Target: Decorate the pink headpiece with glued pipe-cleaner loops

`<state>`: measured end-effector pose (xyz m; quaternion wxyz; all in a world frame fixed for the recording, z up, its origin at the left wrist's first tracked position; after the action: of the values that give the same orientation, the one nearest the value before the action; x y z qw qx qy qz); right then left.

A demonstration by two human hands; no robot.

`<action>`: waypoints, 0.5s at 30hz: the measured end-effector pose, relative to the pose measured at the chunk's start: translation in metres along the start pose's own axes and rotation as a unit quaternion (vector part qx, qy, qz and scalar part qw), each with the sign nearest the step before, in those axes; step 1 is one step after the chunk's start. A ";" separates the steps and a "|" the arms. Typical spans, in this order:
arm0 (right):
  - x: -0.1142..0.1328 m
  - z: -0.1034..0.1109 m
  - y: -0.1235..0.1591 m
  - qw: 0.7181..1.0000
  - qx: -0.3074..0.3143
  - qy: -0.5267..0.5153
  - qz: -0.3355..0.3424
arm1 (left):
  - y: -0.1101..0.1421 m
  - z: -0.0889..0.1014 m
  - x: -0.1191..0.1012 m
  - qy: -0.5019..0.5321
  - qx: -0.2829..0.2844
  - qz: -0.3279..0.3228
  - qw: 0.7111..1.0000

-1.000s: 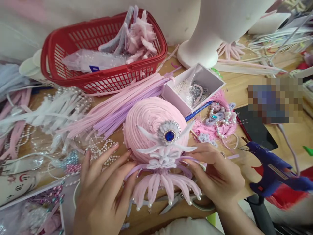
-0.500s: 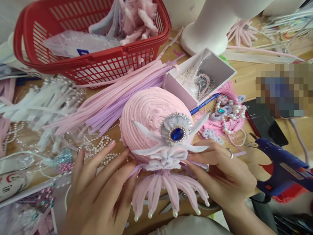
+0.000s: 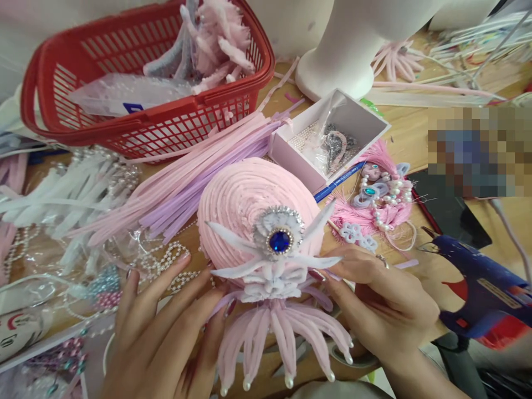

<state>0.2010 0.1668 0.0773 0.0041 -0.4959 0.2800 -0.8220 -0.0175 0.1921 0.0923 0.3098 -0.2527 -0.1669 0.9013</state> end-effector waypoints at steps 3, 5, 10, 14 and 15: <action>-0.001 -0.001 -0.002 1.000 0.001 -0.020 -0.011 | -0.001 0.001 0.001 0.006 -0.002 0.007 1.000; -0.003 0.001 0.001 1.000 -0.006 -0.019 -0.015 | -0.002 0.001 0.002 0.012 0.003 0.014 1.000; -0.002 0.012 0.009 0.999 -0.042 -0.012 0.021 | -0.002 0.000 0.006 0.010 0.018 0.031 0.999; 0.003 0.017 0.009 0.995 -0.074 0.008 0.063 | -0.002 0.007 0.003 -0.018 0.002 0.042 0.999; 0.003 0.018 0.008 0.994 -0.083 0.025 0.067 | -0.002 0.011 0.004 -0.023 -0.012 0.051 0.998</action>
<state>0.2116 0.1507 0.0824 0.0115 -0.4540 0.3800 -0.8058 -0.0253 0.1942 0.1009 0.2567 -0.2435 -0.1722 0.9193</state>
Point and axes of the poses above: each hand's wrist, its own y-axis away from the middle knuckle, its own z-axis out of the back of the hand, x = y × z, the point moved 10 cm from there along -y, towards the middle knuckle, and after that the axes turned 7 degrees about -x, right-handed, at the moved point
